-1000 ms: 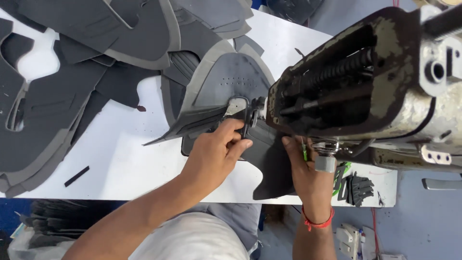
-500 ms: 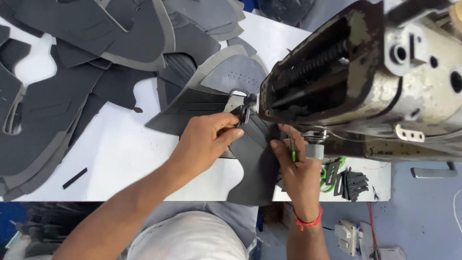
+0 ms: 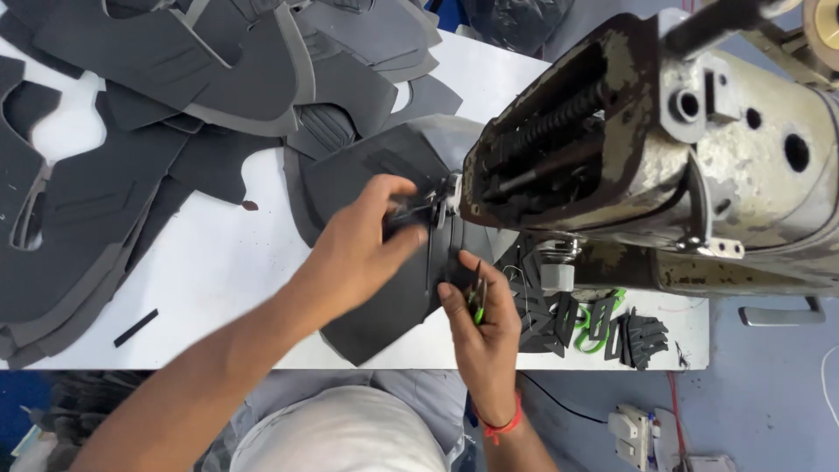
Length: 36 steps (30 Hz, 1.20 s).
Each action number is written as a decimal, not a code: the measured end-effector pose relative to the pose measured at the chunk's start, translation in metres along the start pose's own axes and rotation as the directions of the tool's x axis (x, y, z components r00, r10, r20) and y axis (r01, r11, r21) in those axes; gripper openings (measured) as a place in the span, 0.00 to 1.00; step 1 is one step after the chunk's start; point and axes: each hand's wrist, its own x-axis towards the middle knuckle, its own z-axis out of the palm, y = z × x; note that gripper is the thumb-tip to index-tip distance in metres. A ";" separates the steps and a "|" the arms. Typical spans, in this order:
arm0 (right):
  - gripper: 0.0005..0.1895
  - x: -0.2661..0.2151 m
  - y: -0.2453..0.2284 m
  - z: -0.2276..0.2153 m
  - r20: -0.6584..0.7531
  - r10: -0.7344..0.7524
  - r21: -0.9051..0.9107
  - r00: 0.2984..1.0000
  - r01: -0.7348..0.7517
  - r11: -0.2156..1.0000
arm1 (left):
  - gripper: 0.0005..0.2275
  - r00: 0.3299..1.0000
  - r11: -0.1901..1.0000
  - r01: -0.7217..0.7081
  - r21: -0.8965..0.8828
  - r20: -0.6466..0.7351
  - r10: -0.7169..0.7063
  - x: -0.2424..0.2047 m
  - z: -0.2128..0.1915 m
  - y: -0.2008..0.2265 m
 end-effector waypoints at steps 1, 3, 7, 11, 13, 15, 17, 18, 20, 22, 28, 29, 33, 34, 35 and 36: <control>0.21 -0.001 0.000 0.002 0.004 0.004 0.002 1.000 -0.004 1.000 | 0.11 1.000 1.000 0.005 0.003 -0.001 -0.005 -0.003 -0.004 0.010; 0.23 -0.003 0.000 0.007 0.006 0.007 0.030 1.000 -0.008 1.000 | 0.33 0.919 0.923 0.375 0.089 0.097 -0.383 -0.010 -0.012 0.031; 0.24 -0.001 0.002 0.003 0.019 0.029 0.047 0.999 -0.030 0.998 | 0.31 0.935 0.949 0.313 0.046 0.160 -0.316 -0.015 -0.019 0.014; 0.19 0.009 0.009 -0.002 -0.053 -0.057 0.027 0.997 0.059 0.998 | 0.33 0.917 0.939 0.341 -0.042 0.236 -0.323 -0.015 -0.021 0.013; 0.17 0.015 0.010 -0.002 -0.089 -0.095 0.005 0.991 0.096 0.995 | 0.32 0.931 0.944 0.310 -0.116 0.240 -0.276 -0.012 -0.020 0.013; 0.15 0.020 0.008 -0.001 -0.117 -0.137 -0.009 0.984 0.137 0.990 | 0.32 0.906 0.931 0.364 -0.017 0.239 -0.349 -0.009 -0.018 0.014; 0.14 0.025 0.006 0.001 -0.135 -0.139 -0.004 0.981 0.140 0.990 | 0.31 0.941 0.952 0.291 -0.099 0.212 -0.265 -0.007 -0.014 0.009; 0.14 0.028 0.005 0.002 -0.144 -0.143 0.005 0.979 0.145 0.989 | 0.31 0.968 0.961 0.214 -0.177 0.170 -0.185 -0.005 -0.012 0.007; 0.12 0.035 0.004 0.002 -0.151 -0.145 0.020 0.978 0.150 0.989 | 0.31 0.961 0.958 0.242 -0.157 0.172 -0.215 0.002 -0.013 0.012; 0.11 0.041 0.007 0.000 -0.152 -0.145 0.040 0.978 0.153 0.987 | 0.31 0.953 0.953 0.273 -0.133 0.169 -0.250 0.007 -0.014 0.015; 0.05 0.056 0.014 0.001 -0.162 -0.170 0.041 0.972 0.179 0.983 | 0.30 0.970 0.974 0.212 -0.080 0.139 -0.199 0.023 -0.015 0.002; 0.05 0.056 0.016 0.000 -0.177 -0.172 0.060 0.969 0.185 0.981 | 0.29 0.980 0.983 0.165 -0.081 0.126 -0.154 0.026 -0.016 0.000; 0.05 0.046 0.029 -0.005 -0.182 -0.145 0.118 0.973 0.168 0.979 | 0.30 0.968 0.979 0.199 0.049 0.147 -0.204 0.042 -0.023 0.027; 0.05 0.041 0.035 -0.009 -0.191 -0.142 0.117 0.971 0.166 0.979 | 0.30 0.966 0.979 0.198 0.050 0.156 -0.203 0.042 -0.023 0.031; 0.04 0.035 0.042 -0.013 -0.159 -0.075 0.078 0.984 0.088 0.993 | 0.30 0.944 0.950 0.251 0.186 0.171 -0.283 0.043 -0.022 0.034; 0.04 0.029 0.049 -0.017 -0.129 -0.006 0.036 0.992 0.011 0.999 | 0.30 0.916 0.901 0.295 0.319 0.173 -0.361 0.044 -0.022 0.038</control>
